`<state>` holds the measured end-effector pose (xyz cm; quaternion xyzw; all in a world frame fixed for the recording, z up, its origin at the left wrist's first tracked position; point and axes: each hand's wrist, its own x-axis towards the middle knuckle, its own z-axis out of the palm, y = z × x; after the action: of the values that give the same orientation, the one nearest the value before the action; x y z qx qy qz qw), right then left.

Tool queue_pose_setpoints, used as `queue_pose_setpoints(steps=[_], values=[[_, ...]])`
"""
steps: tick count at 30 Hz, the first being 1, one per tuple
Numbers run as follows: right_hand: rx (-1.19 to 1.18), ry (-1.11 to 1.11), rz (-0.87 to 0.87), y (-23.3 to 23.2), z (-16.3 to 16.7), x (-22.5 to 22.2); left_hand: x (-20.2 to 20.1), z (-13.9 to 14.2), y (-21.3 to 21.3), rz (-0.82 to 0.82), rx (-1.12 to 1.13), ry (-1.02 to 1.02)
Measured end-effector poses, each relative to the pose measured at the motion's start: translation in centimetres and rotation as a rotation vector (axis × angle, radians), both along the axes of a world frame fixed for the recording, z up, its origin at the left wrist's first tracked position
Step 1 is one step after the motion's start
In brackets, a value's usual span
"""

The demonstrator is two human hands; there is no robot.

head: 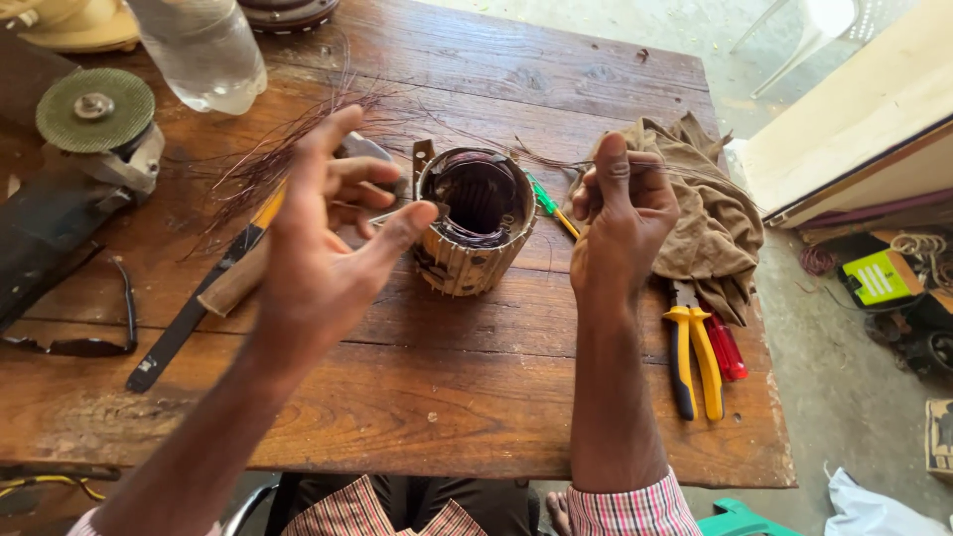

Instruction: The person pulls burnt copper wire windings out of an electric motor stator by hand, gripping and drawing out strands one at a time over a wooden workbench. A hammer, screwdriver and pliers lie on the bench, and the person occasionally reaches toward them while continuing to strip wire from the motor core.

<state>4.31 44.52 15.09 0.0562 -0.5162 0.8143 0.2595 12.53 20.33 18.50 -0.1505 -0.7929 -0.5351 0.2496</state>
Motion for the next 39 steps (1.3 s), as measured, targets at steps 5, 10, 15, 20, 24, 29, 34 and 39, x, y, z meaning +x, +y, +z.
queue_pose_setpoints(steps=[5, 10, 15, 20, 24, 29, 34, 39], values=[[0.003, -0.01, 0.01, -0.8, 0.3, 0.5, -1.7, -0.6, 1.4, -0.02, 0.113, -0.009], [0.042, -0.028, -0.005, -1.3, 0.3, 0.7, -2.9, -0.3, 3.1, 0.027, 0.104, 0.041], [0.041, -0.051, -0.013, -1.7, 0.3, 0.6, -3.2, -0.3, 3.6, 0.067, 0.152, 0.178], [0.038, -0.067, -0.005, -2.2, 0.3, 0.7, -3.2, -0.2, 3.5, 0.063, 0.134, 0.111], [0.034, -0.055, 0.025, -2.4, 0.3, 0.9, -3.0, -0.3, 3.8, 0.031, 0.167, 0.128], [0.042, -0.018, 0.109, -2.7, 0.0, 1.1, -3.0, -0.7, 4.1, 0.044, 0.133, 0.082], [0.016, 0.024, 0.162, -2.5, -0.1, 1.1, -2.9, -1.4, 4.0, 0.038, 0.113, 0.203], [0.034, 0.013, 0.145, -2.1, 0.1, 1.2, -2.8, -1.5, 3.6, 0.081, 0.17, 0.155]])
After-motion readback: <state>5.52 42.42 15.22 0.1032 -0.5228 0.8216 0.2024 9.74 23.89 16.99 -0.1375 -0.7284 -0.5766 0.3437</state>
